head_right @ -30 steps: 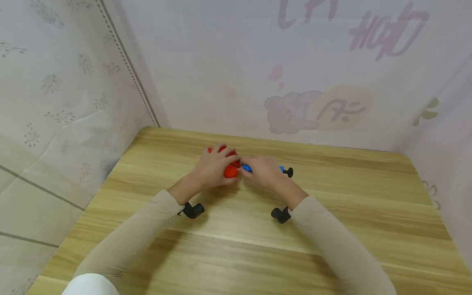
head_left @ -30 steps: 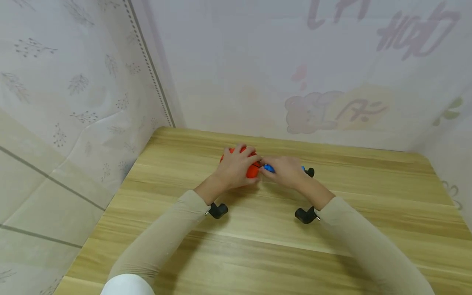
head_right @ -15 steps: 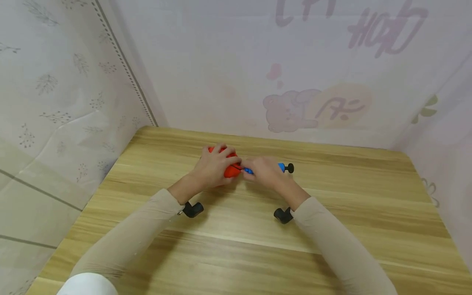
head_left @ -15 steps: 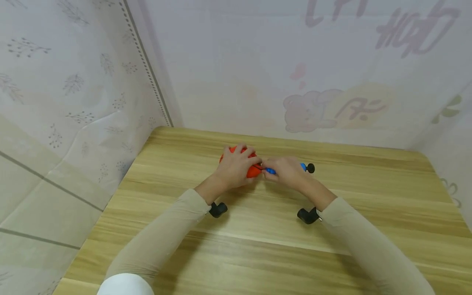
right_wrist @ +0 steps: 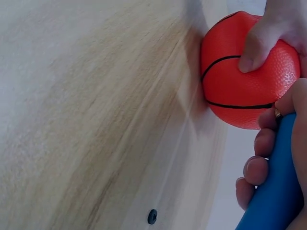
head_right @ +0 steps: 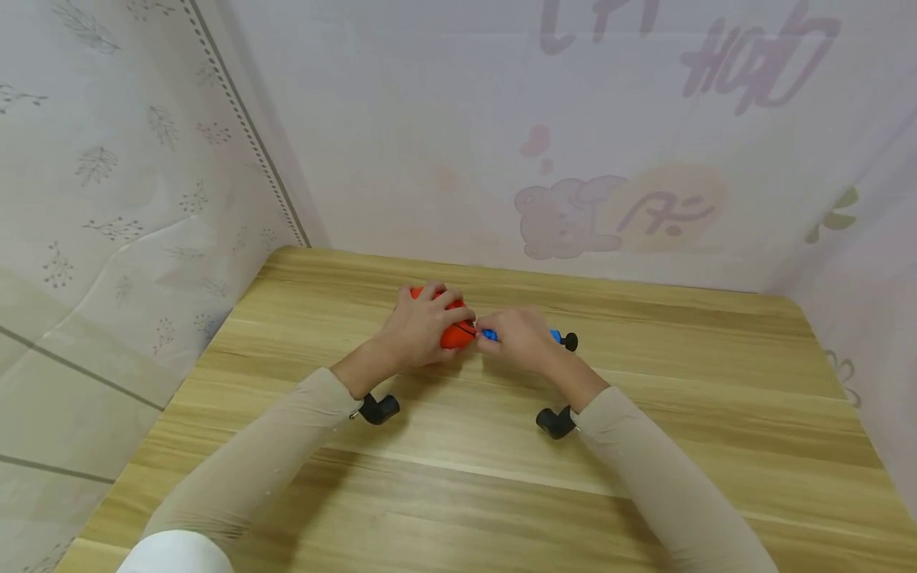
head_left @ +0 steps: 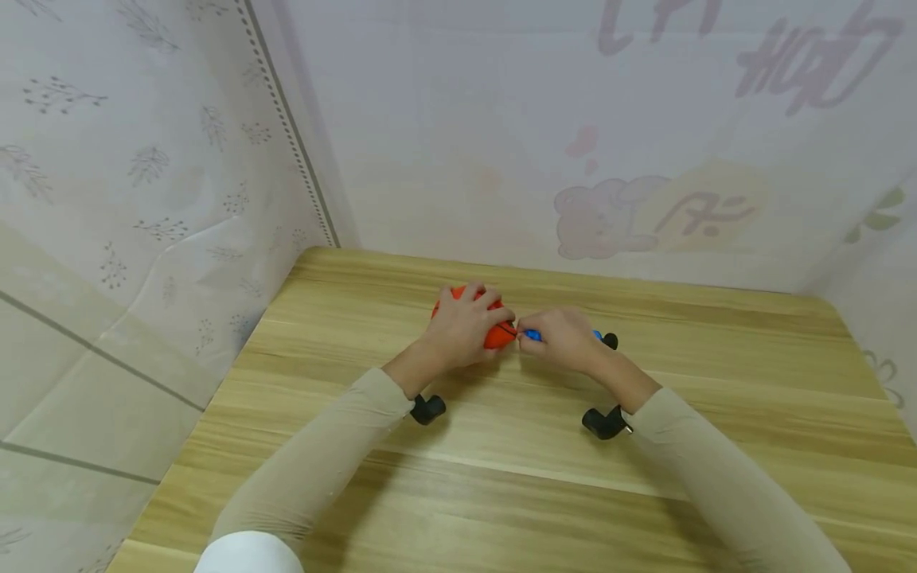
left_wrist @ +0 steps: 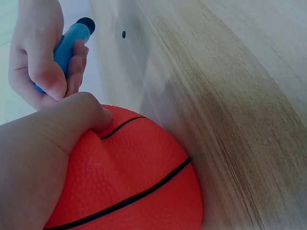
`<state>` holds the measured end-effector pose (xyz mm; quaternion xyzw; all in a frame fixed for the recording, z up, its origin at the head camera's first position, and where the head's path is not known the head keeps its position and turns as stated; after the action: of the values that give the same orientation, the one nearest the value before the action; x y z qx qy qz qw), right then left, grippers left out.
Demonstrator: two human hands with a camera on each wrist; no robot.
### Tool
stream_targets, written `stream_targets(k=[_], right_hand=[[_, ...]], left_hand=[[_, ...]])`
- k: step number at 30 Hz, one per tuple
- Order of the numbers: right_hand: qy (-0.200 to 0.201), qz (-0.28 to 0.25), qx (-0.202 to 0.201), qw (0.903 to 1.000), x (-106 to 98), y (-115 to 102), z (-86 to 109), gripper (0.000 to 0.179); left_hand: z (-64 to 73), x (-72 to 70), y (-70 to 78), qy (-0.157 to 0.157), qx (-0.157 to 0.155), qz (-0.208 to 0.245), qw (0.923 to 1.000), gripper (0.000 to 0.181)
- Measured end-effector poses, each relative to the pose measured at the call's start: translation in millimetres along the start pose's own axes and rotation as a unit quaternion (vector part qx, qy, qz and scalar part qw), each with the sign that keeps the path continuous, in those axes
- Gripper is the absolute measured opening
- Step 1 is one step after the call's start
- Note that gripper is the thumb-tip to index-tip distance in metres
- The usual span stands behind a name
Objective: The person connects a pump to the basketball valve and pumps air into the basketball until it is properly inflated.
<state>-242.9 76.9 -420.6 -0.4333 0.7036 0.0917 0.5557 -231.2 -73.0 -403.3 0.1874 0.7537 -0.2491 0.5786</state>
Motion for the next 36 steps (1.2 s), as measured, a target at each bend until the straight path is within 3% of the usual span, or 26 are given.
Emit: stream_targets(k=[8,19,30,36], right_hand=[[-0.022,-0.016,0.012,0.9996,-2.0,0.1,1.7,0.013],[-0.026,-0.002,-0.009,0.9996,-3.8,-1.7,2.9,0.017],[-0.065,-0.054,0.026,0.9961,-5.4,-0.1,3.4,0.018],[-0.039,0.008,-0.019,0.9990,-6.7,-1.9,5.8,0.020]], left_hand=[[0.4,-0.9,3.1,-0.001,0.008,0.005,1.0000,0.049],[2.3,-2.2,5.2,0.021,0.018,0.002,0.9996,0.047],[3.6,-3.7,7.4,0.030,0.021,0.013,0.9992,0.047],[2.8,-4.9,7.3,0.034,0.021,0.012,0.9991,0.048]])
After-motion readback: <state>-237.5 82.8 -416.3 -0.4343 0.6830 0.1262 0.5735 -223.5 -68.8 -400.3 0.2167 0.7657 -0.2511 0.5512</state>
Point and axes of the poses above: each hand's wrist, its own z-axis away from the middle knuckle, its own x-axis out of the palm, y = z × x, the point moved 5 cm from there along -z, towards the middle knuckle, and after that the axes turned 9 degrees about y, right-handed, at the moved point
